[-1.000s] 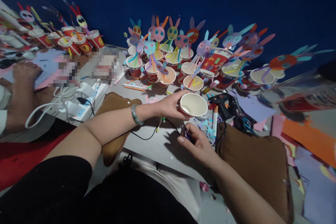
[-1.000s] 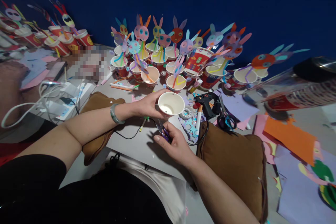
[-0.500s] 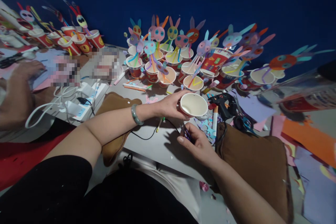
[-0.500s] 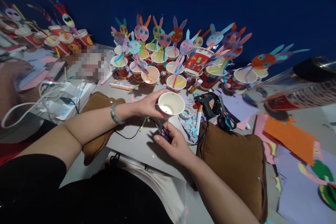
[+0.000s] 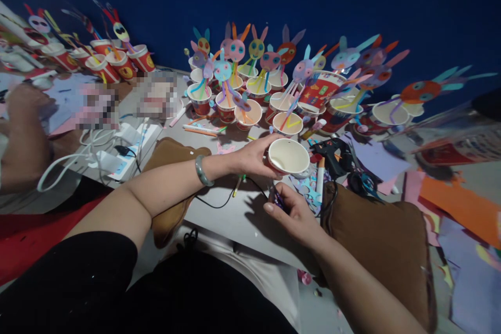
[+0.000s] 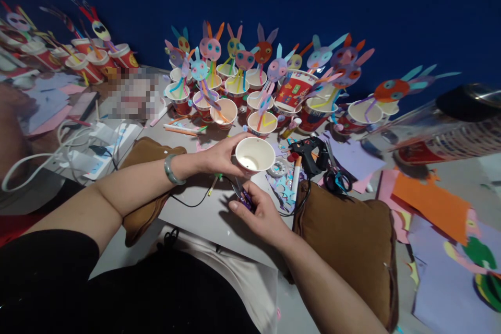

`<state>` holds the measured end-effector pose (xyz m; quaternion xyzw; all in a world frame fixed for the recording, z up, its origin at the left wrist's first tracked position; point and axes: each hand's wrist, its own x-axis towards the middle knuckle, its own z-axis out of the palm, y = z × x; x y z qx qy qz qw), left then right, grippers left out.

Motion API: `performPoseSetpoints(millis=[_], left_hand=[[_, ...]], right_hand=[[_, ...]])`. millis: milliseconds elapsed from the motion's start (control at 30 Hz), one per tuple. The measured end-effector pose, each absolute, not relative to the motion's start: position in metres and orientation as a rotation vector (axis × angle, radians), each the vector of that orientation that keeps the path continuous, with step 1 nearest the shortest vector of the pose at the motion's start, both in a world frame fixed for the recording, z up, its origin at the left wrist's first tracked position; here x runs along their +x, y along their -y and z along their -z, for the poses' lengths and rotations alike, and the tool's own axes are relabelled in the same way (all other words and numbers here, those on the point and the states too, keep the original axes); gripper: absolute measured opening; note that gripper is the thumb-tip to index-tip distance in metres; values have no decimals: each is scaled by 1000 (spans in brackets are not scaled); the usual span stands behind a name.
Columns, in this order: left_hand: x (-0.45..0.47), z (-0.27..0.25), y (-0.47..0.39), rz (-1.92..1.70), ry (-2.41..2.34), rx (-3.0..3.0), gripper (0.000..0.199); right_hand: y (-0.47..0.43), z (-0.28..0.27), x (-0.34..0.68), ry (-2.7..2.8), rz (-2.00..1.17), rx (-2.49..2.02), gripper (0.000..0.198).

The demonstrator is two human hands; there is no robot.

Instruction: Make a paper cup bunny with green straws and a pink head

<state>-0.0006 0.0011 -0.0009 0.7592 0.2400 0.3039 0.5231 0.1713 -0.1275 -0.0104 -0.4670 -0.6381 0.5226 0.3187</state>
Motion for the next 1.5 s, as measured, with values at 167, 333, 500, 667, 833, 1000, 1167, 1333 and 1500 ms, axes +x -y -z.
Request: performPoseSetpoints(millis=[167,333,500,667,833,1000,1167,1333,1500], left_hand=[[-1,0,-1,-730,-571,1813,79],[-1,1,0,-730,-578,1803,80],[-1,3,-1,-745,-566,1815,80],[-1,3,-2,-745,-555,1824,80],[-1,2,-1,-736,-566,1811,78],[-1,4,-2,-747,-548,1804,79],[1,2,-1,-742,-546,1803,78],[0,-1,1,-735,-551,1798,80],[0,0,1,-736,-540,1804,78]], right_hand=[[128,10,171,1677,-1370,-1230,41],[127,10,171,1679,-1359,-1237,43],[127,11,171,1670,-1375,-1243,44],[127,9,171,1668,-1362,-1228,43],[126,9,170,1674,-1324,-1205,40],[128,12,172,1704,-1105,-1219,33],[130,12,175,1574,-679,-1222,25],[122,10,178,1361,-534,-1250,29],[115,13,179,1243,-631,-1262,38]])
